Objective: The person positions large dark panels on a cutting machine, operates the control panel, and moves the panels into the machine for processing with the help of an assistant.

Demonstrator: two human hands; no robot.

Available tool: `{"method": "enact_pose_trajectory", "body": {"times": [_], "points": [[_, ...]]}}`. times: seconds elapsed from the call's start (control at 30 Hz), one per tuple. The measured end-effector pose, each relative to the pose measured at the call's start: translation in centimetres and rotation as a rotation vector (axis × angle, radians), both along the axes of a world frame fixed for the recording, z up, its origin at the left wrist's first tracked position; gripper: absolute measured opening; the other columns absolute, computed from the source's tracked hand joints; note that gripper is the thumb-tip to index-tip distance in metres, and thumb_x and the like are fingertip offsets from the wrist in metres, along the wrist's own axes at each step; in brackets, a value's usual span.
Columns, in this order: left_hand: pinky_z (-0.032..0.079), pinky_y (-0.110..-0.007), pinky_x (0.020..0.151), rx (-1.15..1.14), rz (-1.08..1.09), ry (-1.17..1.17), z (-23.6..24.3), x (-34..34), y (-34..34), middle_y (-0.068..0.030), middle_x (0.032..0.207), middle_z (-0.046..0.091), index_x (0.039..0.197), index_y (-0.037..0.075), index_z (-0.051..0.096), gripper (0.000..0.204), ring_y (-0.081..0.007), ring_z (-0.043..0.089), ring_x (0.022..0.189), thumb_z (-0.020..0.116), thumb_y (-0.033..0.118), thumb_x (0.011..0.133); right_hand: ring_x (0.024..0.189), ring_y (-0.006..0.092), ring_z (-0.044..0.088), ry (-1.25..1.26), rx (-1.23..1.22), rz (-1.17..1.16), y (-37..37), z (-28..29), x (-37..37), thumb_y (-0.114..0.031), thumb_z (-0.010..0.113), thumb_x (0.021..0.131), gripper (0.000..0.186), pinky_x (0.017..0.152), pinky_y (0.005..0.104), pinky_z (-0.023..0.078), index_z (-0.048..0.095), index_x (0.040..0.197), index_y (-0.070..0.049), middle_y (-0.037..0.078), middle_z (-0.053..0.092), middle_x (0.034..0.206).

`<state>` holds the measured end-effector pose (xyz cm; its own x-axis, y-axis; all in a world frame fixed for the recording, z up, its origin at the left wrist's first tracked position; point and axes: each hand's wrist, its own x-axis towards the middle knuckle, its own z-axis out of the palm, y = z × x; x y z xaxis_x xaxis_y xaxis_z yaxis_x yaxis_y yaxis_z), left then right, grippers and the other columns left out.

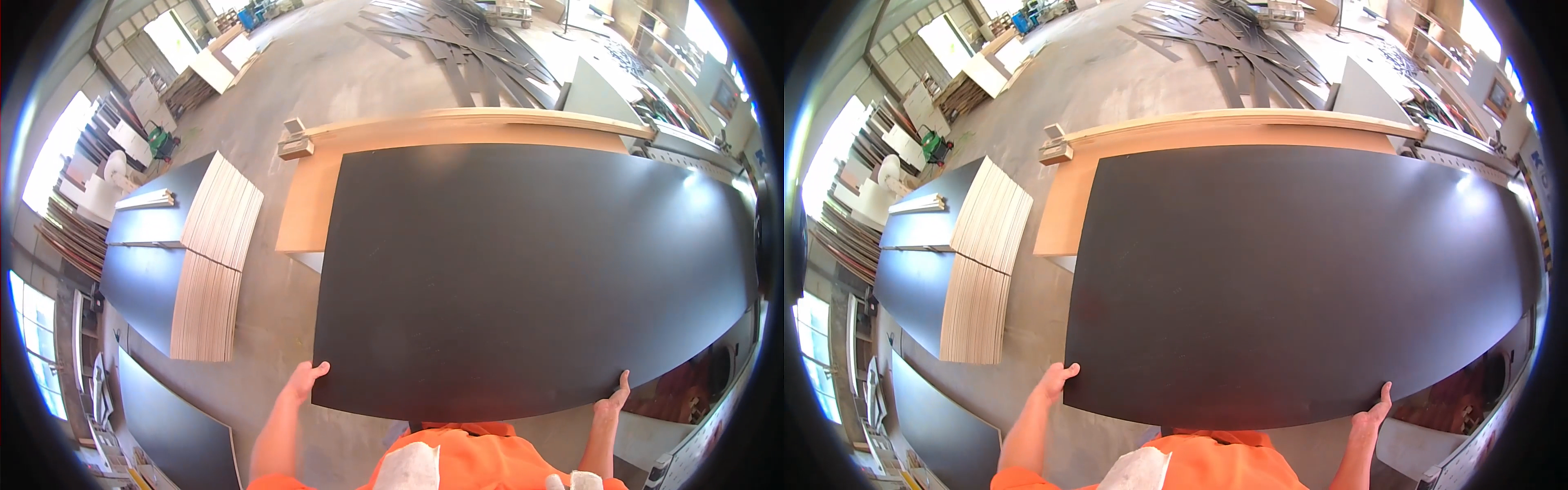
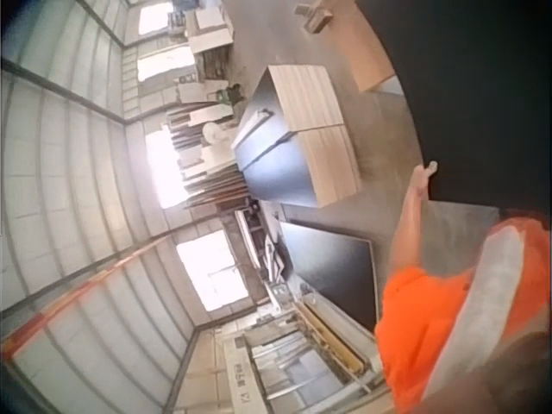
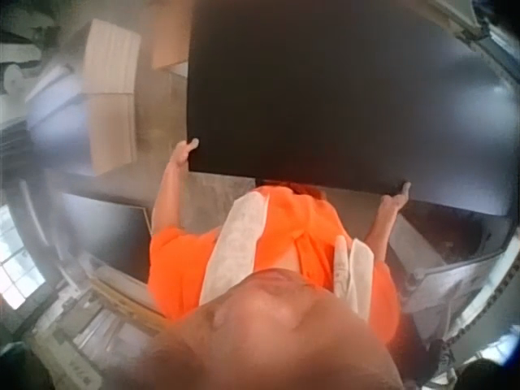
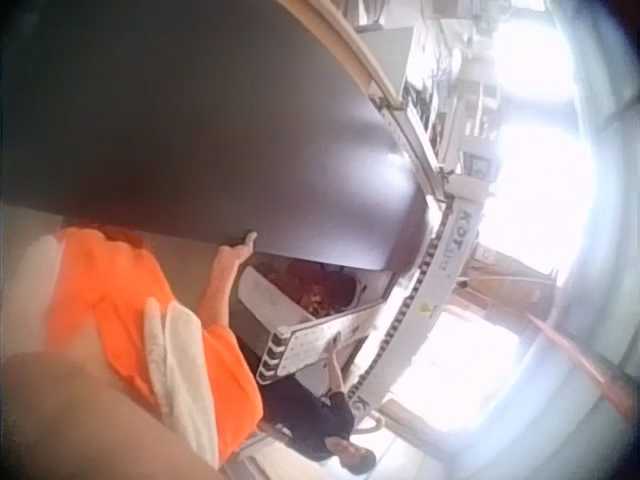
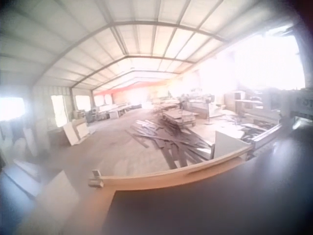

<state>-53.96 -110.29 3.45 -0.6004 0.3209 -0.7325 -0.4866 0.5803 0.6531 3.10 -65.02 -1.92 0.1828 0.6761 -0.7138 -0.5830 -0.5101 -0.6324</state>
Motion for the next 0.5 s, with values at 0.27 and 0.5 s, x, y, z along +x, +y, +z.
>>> {"method": "enact_pose_trajectory", "body": {"times": [0.27,0.5], "points": [[0.04,-0.027,0.054,0.042,0.01,0.793,0.3,-35.1,12.1,0.0042,0.065,0.05,0.076,0.013,0.051,0.026,-0.0093,0.048,0.058,0.065,0.029,0.091,0.119,0.0294,0.053,0.03,0.013,-0.015,-0.4,0.1,-4.5,-0.049,0.07,0.088,0.055,0.108,0.0471,0.039,0.061,0.125,-0.009,0.007,0.059,0.131],[0.047,-0.033,0.096,0.286,0.454,0.56,-4.3,-56.9,27.3,-0.0117,0.119,0.061,0.142,-0.002,0.044,0.068,-0.0204,0.057,0.11,0.068,0.033,0.09,0.113,0.0292,0.057,0.078,-0.062,-0.077,-0.2,-1.2,-5.1,-0.051,0.073,0.086,0.054,0.104,0.048,0.043,0.064,0.12,-0.01,0.006,0.063,0.124]]}}
